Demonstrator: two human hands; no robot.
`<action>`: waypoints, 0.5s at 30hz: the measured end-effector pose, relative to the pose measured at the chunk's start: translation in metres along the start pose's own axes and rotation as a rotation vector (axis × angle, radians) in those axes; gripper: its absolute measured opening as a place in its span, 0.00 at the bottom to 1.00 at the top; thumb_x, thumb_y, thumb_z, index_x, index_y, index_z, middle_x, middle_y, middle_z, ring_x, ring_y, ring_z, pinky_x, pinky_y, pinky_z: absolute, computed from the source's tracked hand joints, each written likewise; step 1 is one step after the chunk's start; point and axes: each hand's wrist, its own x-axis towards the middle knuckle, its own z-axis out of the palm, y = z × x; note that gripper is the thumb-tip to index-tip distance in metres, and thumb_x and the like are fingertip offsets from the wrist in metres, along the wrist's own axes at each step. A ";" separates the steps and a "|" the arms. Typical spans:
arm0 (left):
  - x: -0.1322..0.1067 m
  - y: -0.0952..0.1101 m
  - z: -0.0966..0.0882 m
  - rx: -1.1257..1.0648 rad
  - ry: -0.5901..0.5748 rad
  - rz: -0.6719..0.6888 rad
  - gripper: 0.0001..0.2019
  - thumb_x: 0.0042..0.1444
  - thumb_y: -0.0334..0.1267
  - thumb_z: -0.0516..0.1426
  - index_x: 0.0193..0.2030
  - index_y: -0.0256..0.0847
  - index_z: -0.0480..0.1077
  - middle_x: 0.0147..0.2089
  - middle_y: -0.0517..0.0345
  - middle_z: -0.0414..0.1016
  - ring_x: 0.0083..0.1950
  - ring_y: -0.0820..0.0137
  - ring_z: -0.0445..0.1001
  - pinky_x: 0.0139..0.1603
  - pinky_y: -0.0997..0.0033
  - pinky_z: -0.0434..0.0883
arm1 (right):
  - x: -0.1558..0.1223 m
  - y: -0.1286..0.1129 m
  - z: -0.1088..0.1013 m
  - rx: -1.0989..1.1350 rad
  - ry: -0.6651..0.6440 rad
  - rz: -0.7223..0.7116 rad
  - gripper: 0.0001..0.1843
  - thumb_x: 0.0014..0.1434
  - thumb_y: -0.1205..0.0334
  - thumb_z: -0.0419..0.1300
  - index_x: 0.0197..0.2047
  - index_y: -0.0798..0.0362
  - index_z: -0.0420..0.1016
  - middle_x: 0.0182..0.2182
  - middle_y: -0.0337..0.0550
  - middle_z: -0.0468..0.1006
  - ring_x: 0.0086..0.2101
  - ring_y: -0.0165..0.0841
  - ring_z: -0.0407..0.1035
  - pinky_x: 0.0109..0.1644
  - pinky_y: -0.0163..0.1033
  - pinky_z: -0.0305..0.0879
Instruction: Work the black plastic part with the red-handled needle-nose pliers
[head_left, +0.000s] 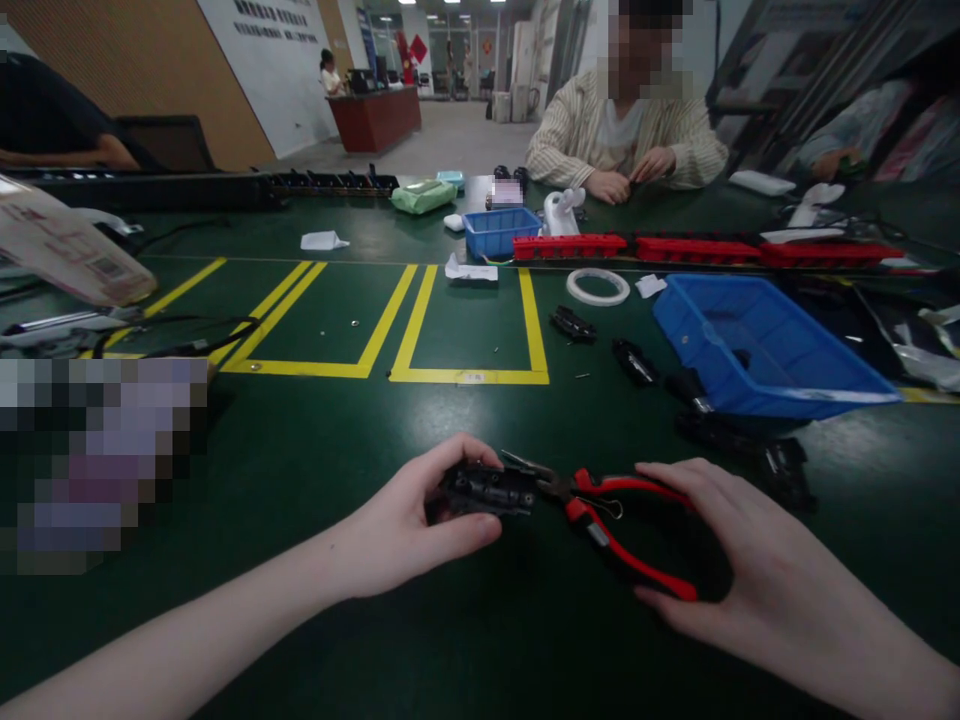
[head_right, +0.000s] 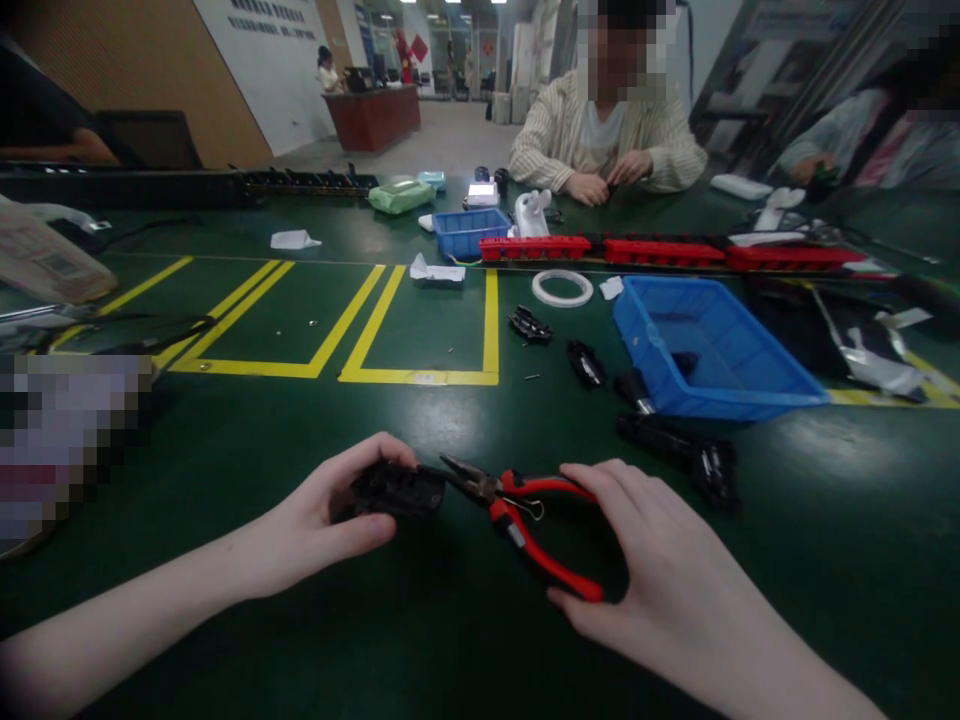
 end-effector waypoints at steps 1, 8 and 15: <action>0.000 -0.001 0.000 0.004 0.028 0.012 0.15 0.55 0.42 0.58 0.47 0.42 0.63 0.44 0.57 0.71 0.39 0.69 0.69 0.35 0.71 0.66 | 0.000 0.000 -0.001 -0.012 0.041 -0.033 0.41 0.45 0.46 0.66 0.60 0.45 0.58 0.48 0.48 0.74 0.45 0.45 0.73 0.44 0.51 0.75; 0.003 -0.002 -0.004 0.038 0.203 0.086 0.14 0.54 0.44 0.57 0.45 0.42 0.63 0.42 0.59 0.69 0.40 0.69 0.69 0.38 0.70 0.67 | -0.011 -0.003 -0.008 0.081 0.307 0.112 0.51 0.45 0.36 0.61 0.68 0.45 0.48 0.53 0.53 0.70 0.49 0.55 0.70 0.48 0.62 0.73; 0.001 -0.002 0.000 0.024 0.122 0.080 0.14 0.55 0.41 0.60 0.46 0.42 0.64 0.42 0.60 0.68 0.39 0.71 0.68 0.37 0.72 0.67 | -0.009 -0.016 -0.006 0.416 0.246 0.273 0.41 0.43 0.39 0.66 0.58 0.39 0.60 0.52 0.49 0.73 0.49 0.52 0.71 0.49 0.57 0.74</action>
